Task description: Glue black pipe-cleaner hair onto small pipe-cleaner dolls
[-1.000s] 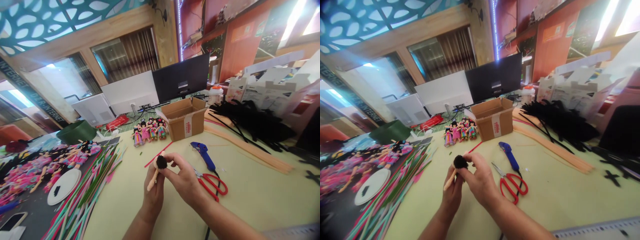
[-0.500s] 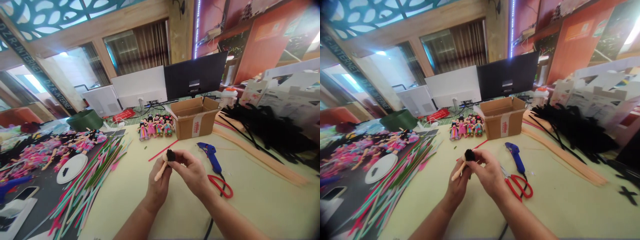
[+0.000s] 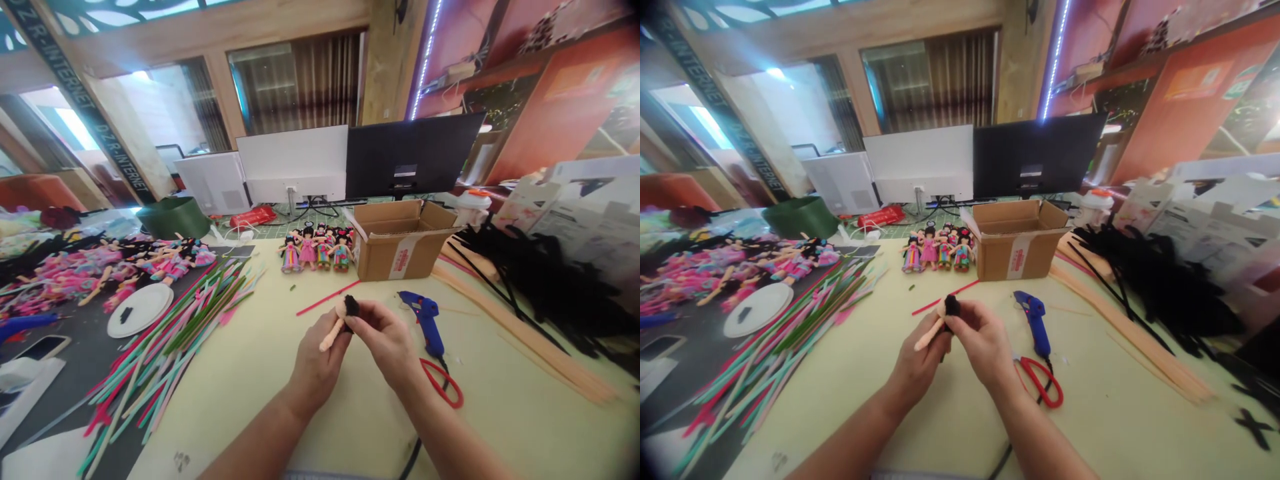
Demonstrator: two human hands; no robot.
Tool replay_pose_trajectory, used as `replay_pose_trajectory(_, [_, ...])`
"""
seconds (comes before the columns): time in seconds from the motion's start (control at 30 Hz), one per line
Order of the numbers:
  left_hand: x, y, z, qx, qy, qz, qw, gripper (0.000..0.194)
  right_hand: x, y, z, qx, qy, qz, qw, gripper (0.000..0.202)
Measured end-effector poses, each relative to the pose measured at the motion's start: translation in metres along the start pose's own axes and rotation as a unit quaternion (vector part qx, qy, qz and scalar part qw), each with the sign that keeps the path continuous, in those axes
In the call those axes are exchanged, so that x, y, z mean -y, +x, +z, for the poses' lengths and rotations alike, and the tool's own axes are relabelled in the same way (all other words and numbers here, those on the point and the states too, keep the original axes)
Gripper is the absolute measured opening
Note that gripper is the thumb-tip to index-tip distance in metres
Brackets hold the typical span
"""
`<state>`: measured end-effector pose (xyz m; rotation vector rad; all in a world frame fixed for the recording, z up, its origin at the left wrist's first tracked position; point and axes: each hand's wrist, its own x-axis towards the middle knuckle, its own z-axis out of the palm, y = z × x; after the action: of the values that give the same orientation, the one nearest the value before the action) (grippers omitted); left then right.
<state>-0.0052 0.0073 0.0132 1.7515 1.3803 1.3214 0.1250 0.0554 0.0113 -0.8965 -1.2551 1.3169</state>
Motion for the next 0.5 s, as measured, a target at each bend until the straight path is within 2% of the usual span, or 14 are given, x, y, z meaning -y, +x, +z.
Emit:
replay_pose_trajectory(0.1, [0.0008,0.0,-0.0005,0.026,0.009,-0.017,0.999,0.036,-0.0024,0.0017,0.0004,-0.003,0.022,0.016,1.0,0.027])
replay_pose_trajectory(0.5, [0.0051,-0.0001,-0.0016,0.033,0.055,-0.025,0.998,0.034,-0.0088,0.0043,0.0025,-0.012,0.052,0.074,0.996,0.033])
